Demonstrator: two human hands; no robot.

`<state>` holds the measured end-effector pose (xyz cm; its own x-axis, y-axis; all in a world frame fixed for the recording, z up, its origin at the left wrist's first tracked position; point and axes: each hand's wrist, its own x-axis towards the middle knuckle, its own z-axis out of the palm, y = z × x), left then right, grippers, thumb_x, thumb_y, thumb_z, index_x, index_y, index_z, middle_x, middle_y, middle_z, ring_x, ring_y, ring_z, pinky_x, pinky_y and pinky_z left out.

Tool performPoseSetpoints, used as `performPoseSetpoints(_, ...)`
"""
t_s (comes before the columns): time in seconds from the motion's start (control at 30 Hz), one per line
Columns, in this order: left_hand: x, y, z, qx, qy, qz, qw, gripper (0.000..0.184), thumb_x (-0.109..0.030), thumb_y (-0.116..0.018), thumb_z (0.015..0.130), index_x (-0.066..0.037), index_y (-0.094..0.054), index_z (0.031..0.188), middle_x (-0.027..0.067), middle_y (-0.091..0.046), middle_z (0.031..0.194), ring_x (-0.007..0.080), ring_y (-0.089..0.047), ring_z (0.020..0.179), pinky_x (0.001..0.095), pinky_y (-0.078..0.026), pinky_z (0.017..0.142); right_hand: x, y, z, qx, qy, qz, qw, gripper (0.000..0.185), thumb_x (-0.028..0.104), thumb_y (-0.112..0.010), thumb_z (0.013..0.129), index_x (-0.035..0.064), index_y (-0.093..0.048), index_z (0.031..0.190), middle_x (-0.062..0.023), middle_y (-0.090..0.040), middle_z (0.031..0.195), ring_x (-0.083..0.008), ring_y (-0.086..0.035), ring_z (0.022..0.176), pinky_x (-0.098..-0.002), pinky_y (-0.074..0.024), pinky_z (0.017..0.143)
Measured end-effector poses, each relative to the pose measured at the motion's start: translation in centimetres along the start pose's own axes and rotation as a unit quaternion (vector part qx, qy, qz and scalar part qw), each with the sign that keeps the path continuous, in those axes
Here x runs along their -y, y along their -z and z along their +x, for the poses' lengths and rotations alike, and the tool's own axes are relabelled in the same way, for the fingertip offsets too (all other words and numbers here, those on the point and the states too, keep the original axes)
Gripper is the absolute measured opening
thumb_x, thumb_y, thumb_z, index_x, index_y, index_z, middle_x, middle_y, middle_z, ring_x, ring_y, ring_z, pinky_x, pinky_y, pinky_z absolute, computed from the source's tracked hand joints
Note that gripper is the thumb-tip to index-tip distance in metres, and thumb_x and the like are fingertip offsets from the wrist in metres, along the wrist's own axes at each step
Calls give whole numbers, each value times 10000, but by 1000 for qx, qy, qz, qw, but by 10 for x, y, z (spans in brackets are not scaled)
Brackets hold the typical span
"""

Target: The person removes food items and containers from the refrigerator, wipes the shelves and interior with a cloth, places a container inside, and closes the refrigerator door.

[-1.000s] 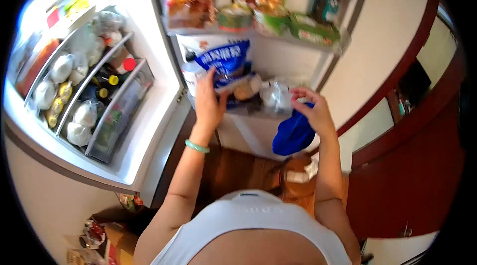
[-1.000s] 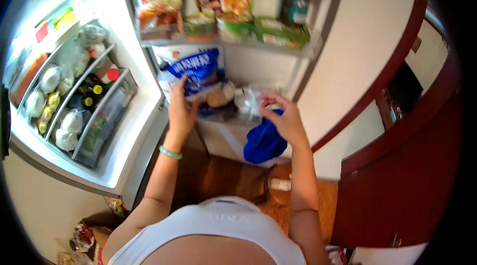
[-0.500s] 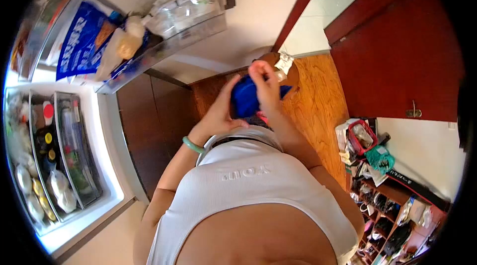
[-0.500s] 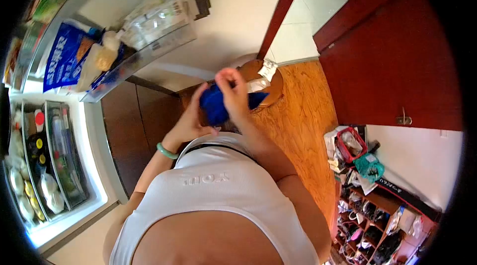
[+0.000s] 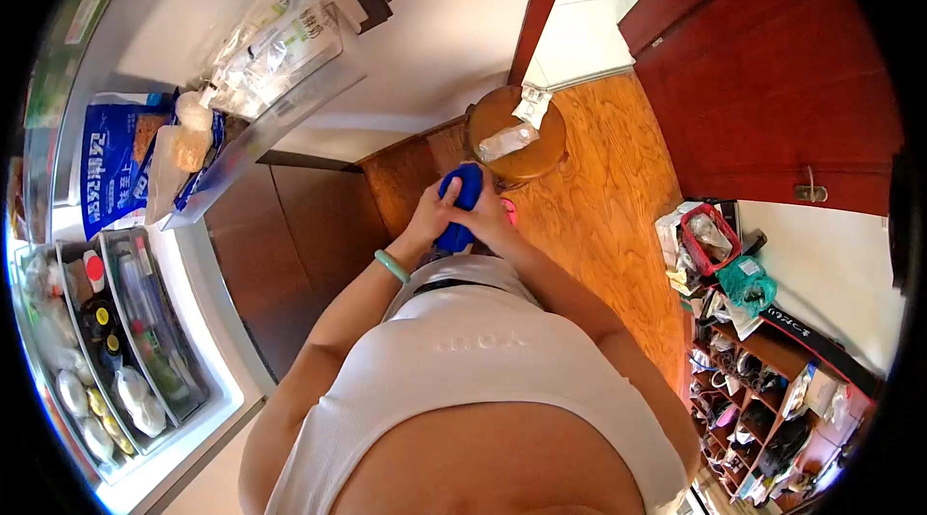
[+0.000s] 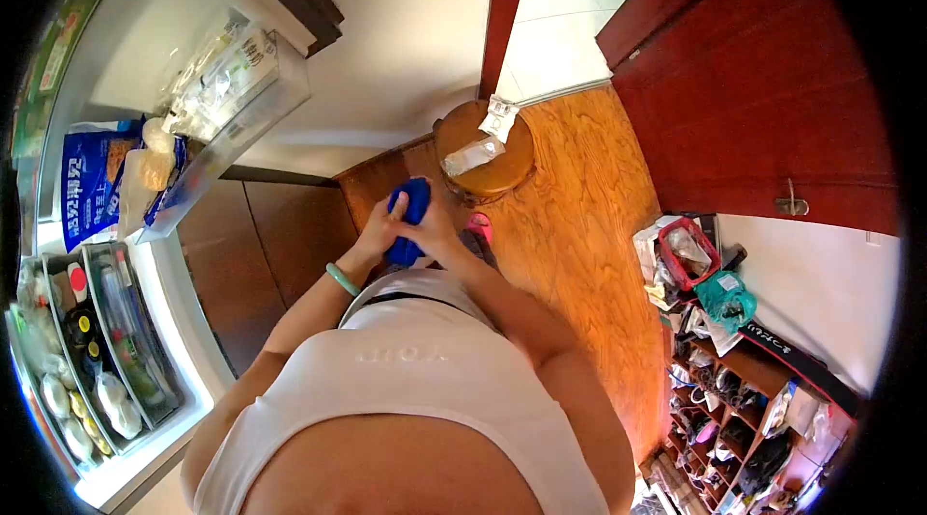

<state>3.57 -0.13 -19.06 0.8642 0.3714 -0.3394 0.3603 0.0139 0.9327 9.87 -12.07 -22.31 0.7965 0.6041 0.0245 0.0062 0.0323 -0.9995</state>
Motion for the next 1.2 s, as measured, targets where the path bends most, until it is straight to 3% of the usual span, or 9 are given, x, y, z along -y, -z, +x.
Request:
performPoseSetpoints(0.07,-18,-6,7,123,175,-128,968,605,-519,-372,987,19,-598,1148,94,-666,931,152,-600,846,305,-491,777,0,31,4,37,-127,59,989,721,194,-825,697,4,-438,1274,-125,-546,1176,-228,-537,1106,-349,-419,977)
performPoseSetpoints(0.13,10,-13,39,136,128,-99,978,704,-594,-271,976,-9,-592,1201,120,-667,886,178,-625,811,324,-511,764,-12,55,-3,-9,-159,116,980,659,139,-799,726,23,-449,1272,-99,-558,1164,-209,-540,1095,-341,-422,972)
performPoseSetpoints(0.2,11,-22,71,176,126,173,961,626,-562,-335,975,-44,-591,1216,166,-673,855,246,-664,788,356,-522,752,-30,82,-13,-107,-205,195,953,575,67,-750,771,44,-463,1269,-78,-577,1152,-194,-558,1064,-337,-440,951)
performPoseSetpoints(0.37,95,-73,163,-33,-22,343,939,330,-274,-562,883,-88,-632,1146,195,-672,946,335,-664,836,426,-522,791,-30,181,-46,-237,-317,330,857,397,21,-602,772,22,-557,1167,-123,-645,1044,-260,-625,975,-350,-518,851)
performPoseSetpoints(0.63,141,-139,215,-31,57,376,925,504,-210,-625,808,-82,-522,1284,148,-490,1340,350,-460,1238,524,-385,999,2,266,-120,-295,-254,359,848,524,491,-528,911,22,-570,1141,-166,-645,1095,-310,-628,1001,-423,-486,934)
performPoseSetpoints(0.77,176,-148,235,-42,93,447,889,580,-270,-622,814,-56,-462,1330,147,-455,1371,331,-451,1250,509,-338,1037,-4,265,-135,-323,-257,394,821,554,548,-469,927,32,-590,1091,-157,-656,1060,-306,-633,979,-418,-503,902)
performPoseSetpoints(0.87,201,-149,241,-59,85,511,853,594,-304,-618,814,-83,-456,1342,144,-449,1381,317,-437,1265,492,-283,1064,35,234,-112,-294,-286,570,712,519,528,-461,938,41,-601,1053,-149,-661,1030,-297,-633,969,-415,-515,871)
performPoseSetpoints(1.13,221,-142,226,-153,91,527,831,276,-278,-501,866,-166,-692,1031,107,-581,1200,337,-444,1211,527,-333,976,-39,252,-99,-182,-291,387,856,432,451,-466,952,49,-615,1009,-163,-660,1002,-317,-629,957,-440,-512,850)
performPoseSetpoints(1.2,185,-129,203,-32,107,509,853,491,-388,-721,673,-151,-638,1095,111,-624,1147,331,-563,1096,523,-331,992,-44,253,-79,-117,-286,395,865,431,446,-463,954,45,-612,1013,-168,-659,1007,-320,-629,963,-439,-512,856)
